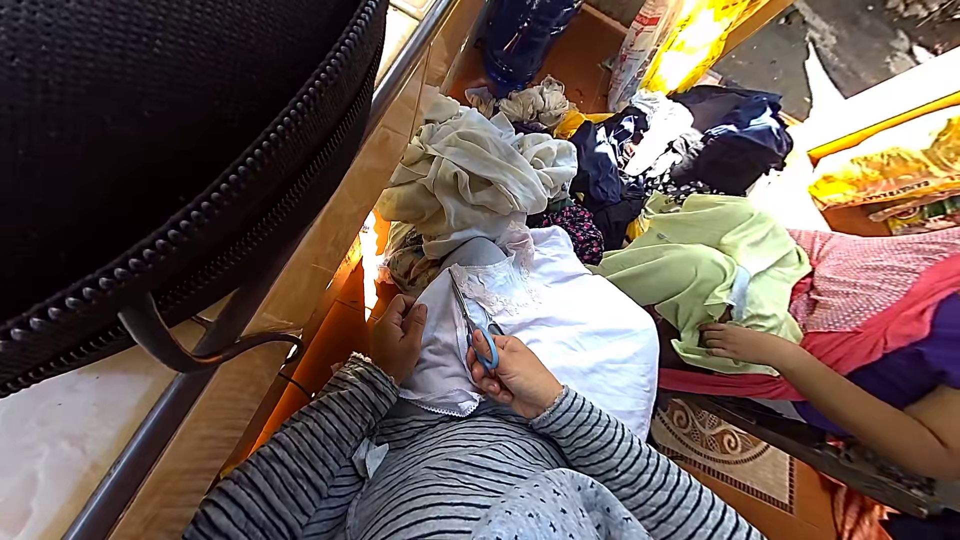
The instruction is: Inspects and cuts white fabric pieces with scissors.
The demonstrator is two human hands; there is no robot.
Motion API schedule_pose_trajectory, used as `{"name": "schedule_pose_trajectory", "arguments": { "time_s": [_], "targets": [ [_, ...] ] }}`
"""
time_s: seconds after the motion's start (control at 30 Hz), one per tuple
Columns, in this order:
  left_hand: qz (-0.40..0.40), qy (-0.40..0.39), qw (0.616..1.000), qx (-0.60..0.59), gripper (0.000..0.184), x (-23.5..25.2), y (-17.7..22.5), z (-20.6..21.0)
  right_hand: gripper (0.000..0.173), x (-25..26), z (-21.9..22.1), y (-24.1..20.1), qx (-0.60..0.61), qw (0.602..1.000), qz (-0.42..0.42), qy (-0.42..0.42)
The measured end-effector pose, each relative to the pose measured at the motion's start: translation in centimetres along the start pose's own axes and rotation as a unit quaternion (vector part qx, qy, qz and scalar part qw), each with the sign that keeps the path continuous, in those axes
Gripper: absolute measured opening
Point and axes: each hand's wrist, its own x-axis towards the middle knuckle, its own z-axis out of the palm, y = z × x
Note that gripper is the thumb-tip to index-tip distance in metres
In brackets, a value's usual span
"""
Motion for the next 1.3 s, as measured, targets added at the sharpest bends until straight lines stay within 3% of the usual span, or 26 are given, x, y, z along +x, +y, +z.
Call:
{"name": "schedule_pose_trajectory", "arguments": {
  "time_s": [0.13, 0.2, 0.3, 0.43, 0.57, 0.7, 0.9, 1.03, 1.1, 1.17, 1.23, 1.3],
  "targets": [
    [-0.119, -0.077, 0.979, 0.15, 0.038, 1.7, 0.5, -1.6, 0.045, -0.4, -0.7, 0.0, 0.042, 0.999, 0.03, -0.001],
    [-0.072, -0.062, 0.976, 0.194, 0.041, 1.8, 0.7, -1.6, 0.049, -0.5, -1.2, 0.1, 0.051, 0.998, 0.036, -0.014],
    [0.058, -0.063, 0.977, 0.196, 0.03, 1.7, 1.7, -0.6, 0.049, -1.1, -1.7, 0.1, 0.026, 0.998, 0.042, -0.035],
    [0.11, -0.197, 0.953, 0.201, 0.033, 2.5, 3.6, 0.1, 0.041, -2.9, -3.2, -0.4, -0.076, 0.994, 0.05, -0.062],
    [0.117, -0.221, 0.935, 0.252, 0.025, 3.2, 3.7, -0.5, 0.026, -4.8, -7.8, 0.0, -0.173, 0.981, 0.018, -0.088],
    [0.145, -0.205, 0.938, 0.241, 0.022, 3.8, 3.1, -1.4, 0.029, -6.0, -10.2, 1.4, -0.168, 0.981, 0.015, -0.097],
    [0.022, -0.186, 0.888, 0.42, 0.021, 4.4, 5.6, -3.7, 0.029, -7.0, -9.3, 3.8, -0.092, 0.994, 0.003, -0.056],
    [0.207, -0.14, 0.919, 0.304, 0.023, 3.8, 5.1, -1.3, 0.042, -6.8, -9.2, 4.8, -0.014, 0.998, -0.026, -0.061],
    [0.281, -0.16, 0.907, 0.271, 0.027, 4.7, 4.9, 0.7, 0.04, -6.5, -8.9, 5.0, 0.002, 0.998, -0.031, -0.058],
    [0.252, -0.227, 0.889, 0.308, 0.033, 5.8, 5.6, 2.4, 0.039, -6.2, -8.7, 5.1, 0.004, 0.998, -0.031, -0.062],
    [0.16, -0.299, 0.873, 0.35, 0.025, 7.3, 7.1, 3.6, 0.035, -6.3, -8.5, 5.2, 0.009, 0.998, -0.024, -0.066],
    [0.143, -0.307, 0.874, 0.349, 0.019, 8.6, 8.0, 4.4, 0.034, -6.4, -8.5, 5.3, 0.018, 0.997, -0.023, -0.068]
  ]
}}
